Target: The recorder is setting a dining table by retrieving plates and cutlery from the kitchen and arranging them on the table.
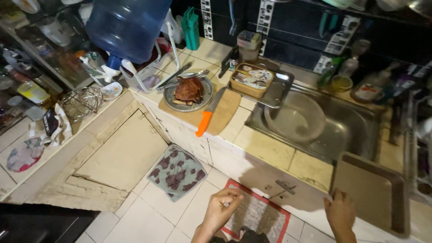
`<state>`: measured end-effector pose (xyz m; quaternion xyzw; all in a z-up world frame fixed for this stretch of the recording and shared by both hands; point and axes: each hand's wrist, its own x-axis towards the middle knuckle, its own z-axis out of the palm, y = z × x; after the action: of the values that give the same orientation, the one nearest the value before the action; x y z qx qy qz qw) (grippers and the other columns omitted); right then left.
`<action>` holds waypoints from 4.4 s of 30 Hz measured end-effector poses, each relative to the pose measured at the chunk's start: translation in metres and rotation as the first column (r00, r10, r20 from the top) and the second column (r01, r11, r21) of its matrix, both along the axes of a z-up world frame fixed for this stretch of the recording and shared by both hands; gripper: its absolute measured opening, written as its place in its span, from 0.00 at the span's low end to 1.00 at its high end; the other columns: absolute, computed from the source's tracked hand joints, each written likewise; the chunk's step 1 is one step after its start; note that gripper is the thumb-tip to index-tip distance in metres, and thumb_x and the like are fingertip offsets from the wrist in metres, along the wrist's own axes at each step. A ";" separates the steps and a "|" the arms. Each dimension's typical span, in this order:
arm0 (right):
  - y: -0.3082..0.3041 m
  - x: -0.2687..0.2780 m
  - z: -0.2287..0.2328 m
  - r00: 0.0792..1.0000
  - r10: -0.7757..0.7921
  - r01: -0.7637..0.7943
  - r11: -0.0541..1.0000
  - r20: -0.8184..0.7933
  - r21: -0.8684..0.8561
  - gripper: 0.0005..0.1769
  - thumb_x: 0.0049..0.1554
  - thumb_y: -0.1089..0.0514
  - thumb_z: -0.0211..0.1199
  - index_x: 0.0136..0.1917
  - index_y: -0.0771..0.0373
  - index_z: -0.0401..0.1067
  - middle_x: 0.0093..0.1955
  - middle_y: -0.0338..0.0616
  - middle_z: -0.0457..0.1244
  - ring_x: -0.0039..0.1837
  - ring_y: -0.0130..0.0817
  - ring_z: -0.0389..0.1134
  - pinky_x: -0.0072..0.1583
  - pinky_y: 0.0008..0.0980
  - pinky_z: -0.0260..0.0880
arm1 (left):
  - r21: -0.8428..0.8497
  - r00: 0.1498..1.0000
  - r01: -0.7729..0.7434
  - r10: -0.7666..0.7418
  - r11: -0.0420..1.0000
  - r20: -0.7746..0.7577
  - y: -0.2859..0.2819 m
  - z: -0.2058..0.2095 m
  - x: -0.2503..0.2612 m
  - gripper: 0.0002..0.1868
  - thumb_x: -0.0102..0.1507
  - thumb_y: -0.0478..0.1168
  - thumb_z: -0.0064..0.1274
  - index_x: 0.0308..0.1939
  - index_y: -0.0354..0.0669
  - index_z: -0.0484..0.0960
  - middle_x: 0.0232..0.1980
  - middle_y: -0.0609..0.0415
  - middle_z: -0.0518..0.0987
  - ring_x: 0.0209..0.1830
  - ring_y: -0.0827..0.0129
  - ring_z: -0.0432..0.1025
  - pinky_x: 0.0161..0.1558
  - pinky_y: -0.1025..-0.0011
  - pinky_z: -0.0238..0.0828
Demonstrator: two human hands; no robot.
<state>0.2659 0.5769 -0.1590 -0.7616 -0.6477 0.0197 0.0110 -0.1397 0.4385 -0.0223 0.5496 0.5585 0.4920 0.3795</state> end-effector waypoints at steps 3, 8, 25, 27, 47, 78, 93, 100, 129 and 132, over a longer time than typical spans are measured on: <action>0.001 -0.006 0.006 0.992 -0.096 0.095 0.995 -0.078 -0.017 0.18 0.62 0.54 0.63 0.61 0.66 0.72 0.55 0.54 0.71 0.53 0.46 0.75 0.57 0.44 0.79 | -0.018 0.998 -0.054 0.054 0.998 0.023 0.027 -0.004 -0.021 0.27 0.61 0.36 0.64 0.09 0.45 0.69 0.41 0.52 0.90 0.35 0.77 0.81 0.24 0.82 0.67; 0.011 0.009 -0.045 0.986 -0.158 0.148 0.975 0.050 0.167 0.10 0.62 0.59 0.60 0.52 0.65 0.78 0.47 0.53 0.71 0.46 0.47 0.74 0.51 0.41 0.76 | 0.049 0.998 -0.017 0.014 0.999 0.068 0.068 -0.012 -0.063 0.22 0.61 0.35 0.63 0.14 0.32 0.74 0.41 0.53 0.88 0.46 0.69 0.81 0.40 0.76 0.74; 0.023 -0.244 -0.039 0.968 0.019 0.114 0.856 -0.251 0.505 0.18 0.53 0.67 0.56 0.58 0.66 0.73 0.50 0.53 0.66 0.52 0.51 0.65 0.57 0.45 0.64 | 0.067 0.971 0.234 -0.229 0.970 -0.068 0.173 -0.019 -0.229 0.18 0.59 0.38 0.63 0.18 0.32 0.79 0.41 0.54 0.88 0.37 0.69 0.80 0.40 0.77 0.75; 0.033 -0.275 -0.033 0.960 0.075 0.088 0.832 -0.268 0.548 0.17 0.53 0.68 0.56 0.56 0.67 0.72 0.47 0.53 0.65 0.47 0.52 0.64 0.53 0.47 0.64 | 0.018 0.969 0.242 -0.241 0.970 -0.048 0.179 -0.026 -0.231 0.18 0.60 0.39 0.63 0.17 0.32 0.80 0.42 0.54 0.89 0.41 0.69 0.81 0.42 0.77 0.76; 0.016 -0.357 0.001 0.971 0.040 0.084 0.866 -0.235 0.494 0.15 0.55 0.63 0.55 0.57 0.62 0.69 0.45 0.45 0.60 0.46 0.42 0.61 0.52 0.41 0.63 | -0.169 0.923 0.385 -0.382 0.907 0.052 0.269 -0.141 -0.046 0.25 0.60 0.44 0.63 0.56 0.36 0.75 0.39 0.48 0.84 0.31 0.66 0.79 0.33 0.72 0.77; 0.010 -0.295 0.029 0.979 0.177 -0.105 0.862 -0.102 0.497 0.10 0.54 0.59 0.54 0.50 0.58 0.70 0.50 0.42 0.62 0.57 0.40 0.61 0.69 0.45 0.54 | -0.513 0.907 0.205 -0.358 0.834 -0.220 0.328 -0.101 -0.082 0.35 0.57 0.38 0.59 0.69 0.43 0.72 0.48 0.48 0.84 0.45 0.60 0.79 0.46 0.68 0.75; 0.019 -0.285 -0.005 0.969 0.182 -0.108 0.921 -0.169 0.373 0.28 0.47 0.73 0.55 0.60 0.58 0.73 0.57 0.41 0.66 0.63 0.40 0.63 0.73 0.51 0.52 | -0.498 0.944 0.237 -0.318 0.834 -0.083 0.342 -0.108 -0.088 0.33 0.57 0.30 0.56 0.68 0.41 0.73 0.60 0.44 0.83 0.55 0.57 0.79 0.55 0.68 0.77; 0.012 -0.297 -0.011 0.953 0.211 -0.122 0.925 -0.218 0.360 0.34 0.49 0.69 0.56 0.70 0.58 0.68 0.68 0.45 0.63 0.73 0.47 0.58 0.75 0.57 0.44 | -0.481 0.921 0.155 -0.303 0.863 -0.247 0.355 -0.131 -0.112 0.31 0.56 0.35 0.56 0.65 0.49 0.78 0.55 0.51 0.86 0.51 0.59 0.80 0.51 0.68 0.74; -0.251 -0.230 -0.059 0.736 -0.623 0.664 0.589 -0.265 0.460 0.15 0.51 0.59 0.64 0.52 0.51 0.80 0.62 0.38 0.66 0.69 0.40 0.63 0.74 0.56 0.56 | 0.466 0.758 0.606 -0.291 0.644 -0.583 0.249 -0.093 0.064 0.24 0.58 0.42 0.62 0.57 0.40 0.79 0.49 0.49 0.78 0.44 0.55 0.73 0.49 0.63 0.72; -0.290 -0.183 -0.052 0.721 -0.640 0.684 0.595 -0.267 0.421 0.18 0.52 0.62 0.62 0.56 0.51 0.79 0.64 0.37 0.63 0.72 0.38 0.59 0.76 0.55 0.51 | 0.433 0.709 0.705 -0.567 0.561 -0.420 0.159 -0.069 0.148 0.20 0.60 0.39 0.58 0.55 0.39 0.80 0.52 0.46 0.79 0.50 0.52 0.75 0.54 0.62 0.72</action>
<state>0.0832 0.2873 -0.2109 -0.9160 -0.2998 -0.1180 0.2391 0.0079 0.5972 -0.0911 0.8540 0.1884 0.3940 0.2829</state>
